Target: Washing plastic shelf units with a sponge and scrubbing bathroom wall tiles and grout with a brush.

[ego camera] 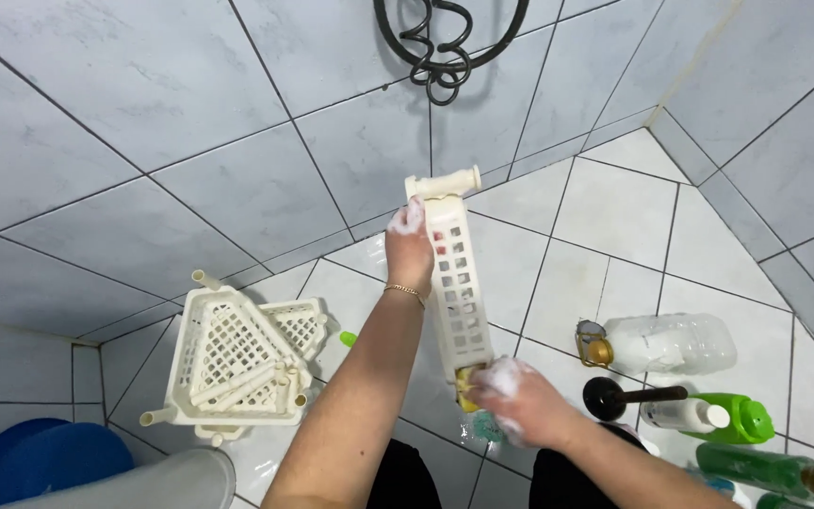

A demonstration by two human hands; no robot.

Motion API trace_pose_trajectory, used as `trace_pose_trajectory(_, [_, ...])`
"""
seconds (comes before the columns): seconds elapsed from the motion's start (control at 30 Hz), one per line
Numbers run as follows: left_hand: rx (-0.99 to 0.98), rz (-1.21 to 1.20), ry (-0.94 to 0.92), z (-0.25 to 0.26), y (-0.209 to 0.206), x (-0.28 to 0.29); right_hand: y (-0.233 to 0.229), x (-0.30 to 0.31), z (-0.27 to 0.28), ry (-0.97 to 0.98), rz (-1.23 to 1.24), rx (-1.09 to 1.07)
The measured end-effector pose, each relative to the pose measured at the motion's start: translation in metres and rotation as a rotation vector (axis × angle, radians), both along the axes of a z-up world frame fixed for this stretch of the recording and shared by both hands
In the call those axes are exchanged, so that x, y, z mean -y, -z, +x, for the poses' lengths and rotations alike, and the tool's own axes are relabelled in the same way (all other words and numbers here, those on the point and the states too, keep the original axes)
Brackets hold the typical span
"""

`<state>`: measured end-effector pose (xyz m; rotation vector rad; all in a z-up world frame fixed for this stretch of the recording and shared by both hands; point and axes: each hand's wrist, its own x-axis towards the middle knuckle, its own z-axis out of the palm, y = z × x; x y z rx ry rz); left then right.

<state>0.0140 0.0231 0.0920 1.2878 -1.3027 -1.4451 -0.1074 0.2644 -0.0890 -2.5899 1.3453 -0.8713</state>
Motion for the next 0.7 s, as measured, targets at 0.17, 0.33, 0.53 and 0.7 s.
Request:
trace_pose_trajectory(0.17, [-0.194, 0.159, -0.03, -0.007, 0.08, 0.031, -0.115, 0.05, -0.014, 0.18, 0.054, 0.616])
trace_pose_trajectory(0.33, [-0.121, 0.194, 0.039, 0.001, 0.041, 0.01, -0.161, 0.084, 0.028, 0.27, 0.078, 0.291])
trace_pose_trajectory(0.53, [-0.127, 0.275, 0.12, -0.005, 0.07, 0.017, -0.179, 0.098, 0.03, -0.371, -0.306, -0.128])
trace_pose_trajectory(0.7, [-0.195, 0.303, 0.24, 0.003, 0.072, 0.021, -0.16, 0.126, 0.026, -0.492, -0.304, -0.25])
